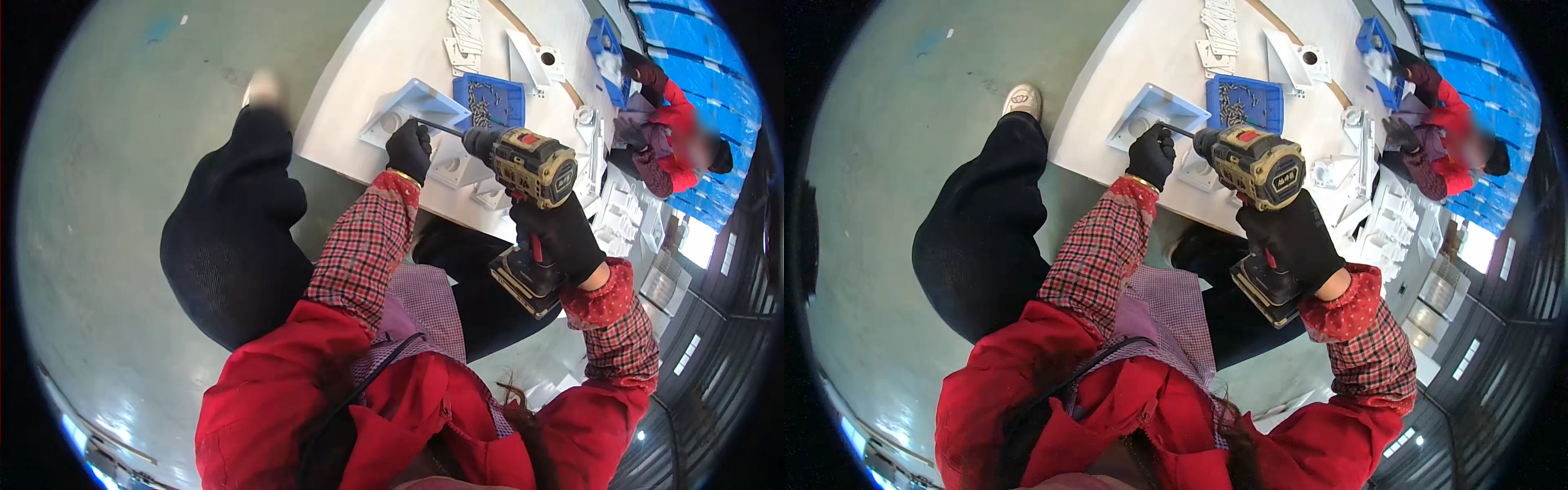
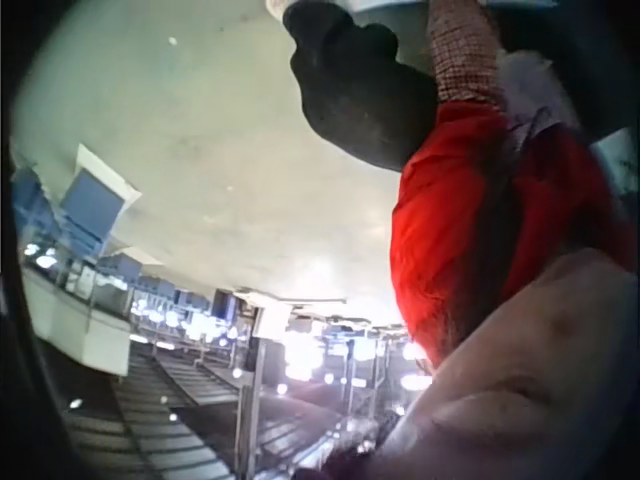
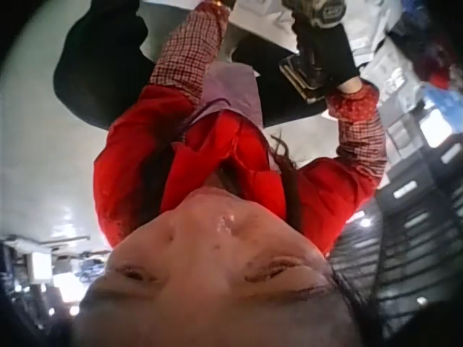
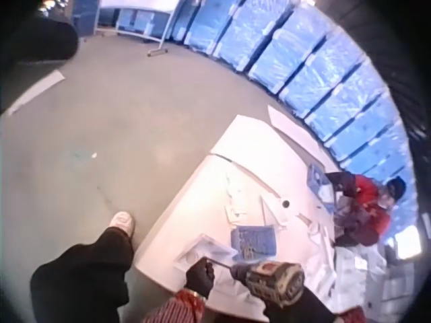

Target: The person fits a square plate into a white housing and then picks up a screw from a blue tray to drive it into the assembly using a power drill. This process is repeated for several more housings.

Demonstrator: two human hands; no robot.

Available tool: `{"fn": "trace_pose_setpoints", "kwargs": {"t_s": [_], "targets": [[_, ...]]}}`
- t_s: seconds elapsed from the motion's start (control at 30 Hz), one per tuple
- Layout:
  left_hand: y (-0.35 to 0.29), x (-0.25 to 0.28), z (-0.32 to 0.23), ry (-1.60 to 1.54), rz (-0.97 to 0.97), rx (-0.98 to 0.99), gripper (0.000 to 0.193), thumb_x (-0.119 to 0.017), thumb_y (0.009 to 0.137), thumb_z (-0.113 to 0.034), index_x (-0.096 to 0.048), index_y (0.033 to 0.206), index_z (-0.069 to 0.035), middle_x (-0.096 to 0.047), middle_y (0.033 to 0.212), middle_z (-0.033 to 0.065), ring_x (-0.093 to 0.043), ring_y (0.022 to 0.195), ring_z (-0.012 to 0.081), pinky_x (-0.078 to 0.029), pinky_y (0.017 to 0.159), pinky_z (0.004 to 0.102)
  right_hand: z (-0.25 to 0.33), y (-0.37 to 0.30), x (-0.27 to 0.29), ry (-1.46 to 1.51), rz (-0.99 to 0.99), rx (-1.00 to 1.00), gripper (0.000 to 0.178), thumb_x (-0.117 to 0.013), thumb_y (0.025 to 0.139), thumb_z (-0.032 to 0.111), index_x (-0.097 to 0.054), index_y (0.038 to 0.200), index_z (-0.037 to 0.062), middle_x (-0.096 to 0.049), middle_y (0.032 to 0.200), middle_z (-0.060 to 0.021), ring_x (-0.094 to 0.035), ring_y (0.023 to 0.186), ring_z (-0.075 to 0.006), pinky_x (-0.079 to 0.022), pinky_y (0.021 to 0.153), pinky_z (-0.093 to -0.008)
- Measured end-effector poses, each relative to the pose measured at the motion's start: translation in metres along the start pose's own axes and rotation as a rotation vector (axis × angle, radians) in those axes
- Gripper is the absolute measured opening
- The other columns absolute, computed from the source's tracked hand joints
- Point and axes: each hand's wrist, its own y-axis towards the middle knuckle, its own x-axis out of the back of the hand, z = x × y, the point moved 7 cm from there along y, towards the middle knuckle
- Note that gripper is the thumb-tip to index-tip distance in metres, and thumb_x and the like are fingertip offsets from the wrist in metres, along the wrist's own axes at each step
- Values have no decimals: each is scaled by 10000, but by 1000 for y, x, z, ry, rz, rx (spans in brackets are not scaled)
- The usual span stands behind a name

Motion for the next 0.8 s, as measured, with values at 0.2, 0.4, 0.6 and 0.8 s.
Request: {"fn": "trace_pose_setpoints", "kwargs": {"t_s": [0.2,0.4,0.6,0.8], "targets": [[12,-8,30,-462,42,318,224,-427,863,-146,-533,699,-36,-489,571,0,-438,458,73,-344,382,205,-4,19,0,226,-96,-153,313,-568,721,72,-512,1018,-10,-533,807,-26,-514,638,-91,-431,557,-231],[22,-19,60,-468,194,407,81,-558,746,-47,-549,824,-30,-553,639,31,-522,535,126,-416,452,236,-1,23,-2,195,-79,-192,320,-575,713,87,-520,1012,-13,-534,799,-26,-518,631,-99,-430,559,-231],[23,-7,42,-159,182,105,83,-479,810,-22,-548,833,-62,-529,656,7,-470,558,68,-368,429,194,-3,26,-8,385,-87,-383,326,-578,712,85,-519,1015,-19,-531,785,-31,-519,618,-101,-432,552,-229],[20,-20,57,-555,134,503,229,-471,833,-215,-566,715,-43,-520,626,26,-454,503,94,-347,403,234,-9,25,-6,420,-124,-369,336,-574,712,78,-514,1028,-18,-528,787,-31,-519,602,-100,-438,532,-230]]}}
